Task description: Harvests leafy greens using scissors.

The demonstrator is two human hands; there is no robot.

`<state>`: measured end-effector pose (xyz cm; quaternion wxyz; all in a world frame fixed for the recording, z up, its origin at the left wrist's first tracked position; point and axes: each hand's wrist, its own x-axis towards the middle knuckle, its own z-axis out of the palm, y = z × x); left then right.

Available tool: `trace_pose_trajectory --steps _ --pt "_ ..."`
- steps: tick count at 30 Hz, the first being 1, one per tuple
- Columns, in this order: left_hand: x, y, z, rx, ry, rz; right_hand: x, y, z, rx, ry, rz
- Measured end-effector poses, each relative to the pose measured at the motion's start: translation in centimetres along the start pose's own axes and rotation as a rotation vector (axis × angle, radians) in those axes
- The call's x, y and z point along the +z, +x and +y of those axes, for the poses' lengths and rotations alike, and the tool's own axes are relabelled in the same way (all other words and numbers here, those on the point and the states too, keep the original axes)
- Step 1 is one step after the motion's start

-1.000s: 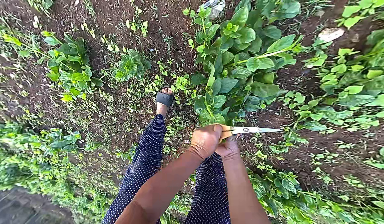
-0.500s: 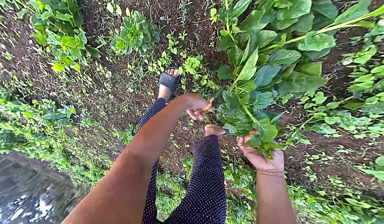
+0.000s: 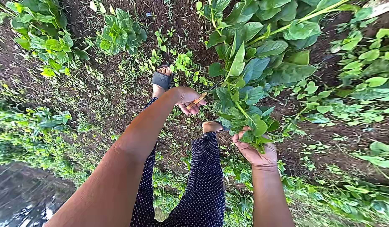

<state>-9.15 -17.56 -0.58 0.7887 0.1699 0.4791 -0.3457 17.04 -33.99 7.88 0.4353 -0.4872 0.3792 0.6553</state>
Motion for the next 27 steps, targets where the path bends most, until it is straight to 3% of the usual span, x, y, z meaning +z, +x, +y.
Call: trace_pose_trajectory --steps 8,14,20,27 --pt "0.5 -0.4 -5.2 -0.120 -0.046 0.170 5.2 2.8 3.2 0.024 -0.240 0.346" --pt "0.1 -5.7 -10.3 -0.163 -0.128 0.278 4.4 2.0 5.3 0.050 -0.178 0.360" --pt "2.5 -11.6 -12.1 -0.044 -0.107 0.446 0.6 -8.7 5.6 -0.047 -0.190 0.151" --pt "11.1 -21.1 -7.7 0.315 0.164 0.609 0.6 -23.8 4.4 -0.265 -0.414 -0.049"
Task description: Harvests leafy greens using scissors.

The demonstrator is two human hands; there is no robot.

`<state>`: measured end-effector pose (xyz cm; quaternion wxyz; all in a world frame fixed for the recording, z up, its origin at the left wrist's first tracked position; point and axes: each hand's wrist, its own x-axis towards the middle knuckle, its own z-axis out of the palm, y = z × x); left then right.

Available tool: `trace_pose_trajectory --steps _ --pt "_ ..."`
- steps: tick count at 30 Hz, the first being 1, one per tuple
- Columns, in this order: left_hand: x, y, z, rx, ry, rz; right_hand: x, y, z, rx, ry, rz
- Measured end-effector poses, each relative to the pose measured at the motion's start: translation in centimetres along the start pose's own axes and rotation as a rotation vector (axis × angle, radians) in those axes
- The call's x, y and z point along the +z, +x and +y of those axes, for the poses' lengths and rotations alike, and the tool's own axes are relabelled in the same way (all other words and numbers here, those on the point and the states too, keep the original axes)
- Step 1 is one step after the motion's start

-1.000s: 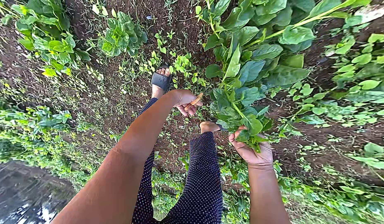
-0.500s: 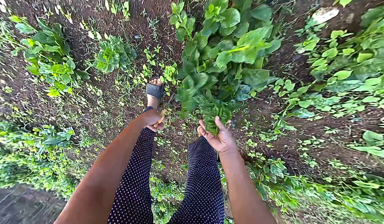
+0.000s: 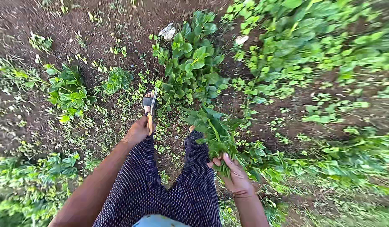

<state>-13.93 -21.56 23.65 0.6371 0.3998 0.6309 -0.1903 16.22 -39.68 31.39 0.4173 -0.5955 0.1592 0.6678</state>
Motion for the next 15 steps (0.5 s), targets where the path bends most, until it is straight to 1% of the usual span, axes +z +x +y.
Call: trace_pose_trajectory --steps 3,6,8,10,13,15 --pt "0.4 -5.6 3.8 0.156 0.014 0.070 0.9 -5.5 -3.2 -0.105 -0.148 0.005" --pt "1.0 -11.3 6.5 0.329 -0.028 0.122 1.5 -11.3 -6.0 -0.176 -0.219 -0.019" --pt "1.3 -14.8 8.4 0.451 -0.092 0.117 1.8 -14.8 -7.1 -0.237 -0.252 -0.073" --pt "1.6 -17.4 10.5 0.613 -0.119 0.075 2.4 -17.7 -7.6 -0.320 -0.284 -0.125" --pt "0.6 -19.7 13.8 0.905 0.030 0.032 4.7 -20.9 -7.6 -0.496 -0.352 -0.217" --pt "-0.9 -21.2 15.8 1.066 0.160 0.025 7.0 -22.8 -7.2 -0.577 -0.389 -0.212"
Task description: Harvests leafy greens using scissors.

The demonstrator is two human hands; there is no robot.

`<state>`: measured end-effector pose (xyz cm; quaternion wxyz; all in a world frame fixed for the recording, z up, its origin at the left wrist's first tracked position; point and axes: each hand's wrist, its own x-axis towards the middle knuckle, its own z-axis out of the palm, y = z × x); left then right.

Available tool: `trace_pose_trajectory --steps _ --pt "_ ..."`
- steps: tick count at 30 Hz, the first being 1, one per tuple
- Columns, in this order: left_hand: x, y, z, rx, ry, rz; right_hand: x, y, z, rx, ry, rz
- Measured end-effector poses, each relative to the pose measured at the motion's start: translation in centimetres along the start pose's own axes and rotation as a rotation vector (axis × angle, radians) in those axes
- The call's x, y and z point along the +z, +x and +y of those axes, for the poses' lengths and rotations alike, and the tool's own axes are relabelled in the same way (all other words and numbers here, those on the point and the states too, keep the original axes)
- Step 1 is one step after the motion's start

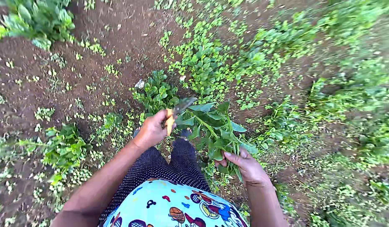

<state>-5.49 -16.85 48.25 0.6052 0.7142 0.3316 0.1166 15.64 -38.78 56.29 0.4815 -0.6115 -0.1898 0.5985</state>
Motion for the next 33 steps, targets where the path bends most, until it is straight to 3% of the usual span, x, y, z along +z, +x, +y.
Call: trace_pose_trajectory --steps 4,6,11,17,26,33 --pt "-3.7 1.2 4.5 0.370 0.159 -0.080 4.5 -0.8 -1.9 -0.121 -0.007 -0.014" --pt "-4.9 1.4 6.9 0.459 0.222 -0.198 6.3 -0.5 -2.2 -0.181 -0.017 -0.057" --pt "-7.4 2.7 10.2 0.192 0.226 -0.583 9.2 -0.6 -2.8 -0.246 -0.129 -0.076" --pt "-8.7 2.7 10.6 0.104 0.174 -0.860 8.6 -1.0 -2.5 -0.119 -0.223 -0.150" --pt "-6.4 2.9 11.7 0.108 0.486 -1.270 8.7 -2.3 -0.2 0.116 -0.226 -0.271" --pt "-2.2 1.6 15.1 0.266 0.827 -1.333 6.9 -4.7 1.7 0.056 -0.122 -0.239"
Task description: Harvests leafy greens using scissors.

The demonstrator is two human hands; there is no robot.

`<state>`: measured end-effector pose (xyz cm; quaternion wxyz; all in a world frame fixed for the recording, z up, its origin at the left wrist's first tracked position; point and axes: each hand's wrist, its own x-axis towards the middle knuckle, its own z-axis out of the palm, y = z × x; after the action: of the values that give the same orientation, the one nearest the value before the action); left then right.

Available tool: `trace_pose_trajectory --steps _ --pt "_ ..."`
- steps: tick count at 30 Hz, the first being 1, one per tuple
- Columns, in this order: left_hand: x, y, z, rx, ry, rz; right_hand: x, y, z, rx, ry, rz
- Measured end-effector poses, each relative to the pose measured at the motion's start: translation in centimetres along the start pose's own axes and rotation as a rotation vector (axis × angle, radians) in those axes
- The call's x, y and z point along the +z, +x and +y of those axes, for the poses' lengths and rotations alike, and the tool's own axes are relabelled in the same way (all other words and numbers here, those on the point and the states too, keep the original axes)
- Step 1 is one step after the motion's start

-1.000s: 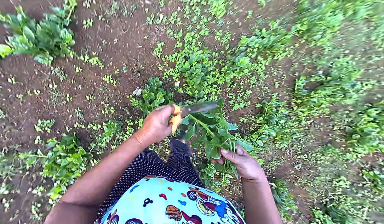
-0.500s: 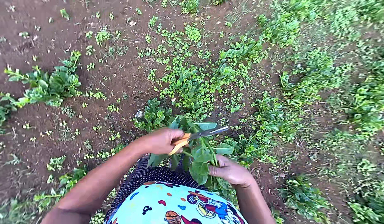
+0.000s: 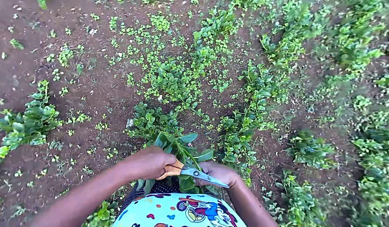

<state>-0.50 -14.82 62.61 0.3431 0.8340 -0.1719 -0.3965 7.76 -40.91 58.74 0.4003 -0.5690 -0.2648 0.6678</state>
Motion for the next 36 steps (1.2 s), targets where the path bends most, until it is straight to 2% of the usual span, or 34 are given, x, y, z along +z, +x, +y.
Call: trace_pose_trajectory --steps 6,11,14,17,20,24,28,31,34,36 --pt "2.2 4.9 0.9 0.306 0.221 0.526 -2.0 -4.3 2.5 -0.115 0.197 0.115" --pt "1.9 11.1 3.1 0.452 0.342 0.653 -4.5 -8.7 5.6 -0.202 0.371 0.195" --pt "1.9 15.0 4.3 0.420 0.296 0.757 -6.4 -11.8 8.4 -0.265 0.505 0.241" --pt "2.1 18.3 4.6 0.234 0.138 0.804 -7.8 -15.2 11.0 -0.266 0.670 0.377" --pt "2.9 20.6 3.4 -0.043 0.065 0.735 -8.1 -17.6 14.7 -0.312 0.924 0.523" --pt "4.4 22.0 1.4 -0.498 0.149 0.373 -7.4 -19.5 19.7 -0.495 1.353 0.598" --pt "4.9 20.5 -2.1 -0.652 0.189 0.061 -6.5 -21.6 23.4 -0.768 1.653 0.668" --pt "-0.2 19.2 -2.5 -0.706 0.278 -0.013 -4.9 -23.0 26.4 -0.836 1.720 0.866" --pt "-7.4 19.2 -2.3 -0.722 0.381 0.082 -2.6 -22.9 30.0 -0.898 1.805 1.069" --pt "-11.2 20.6 -0.6 -0.707 0.431 0.174 -1.2 -22.5 32.0 -0.935 1.889 1.180"
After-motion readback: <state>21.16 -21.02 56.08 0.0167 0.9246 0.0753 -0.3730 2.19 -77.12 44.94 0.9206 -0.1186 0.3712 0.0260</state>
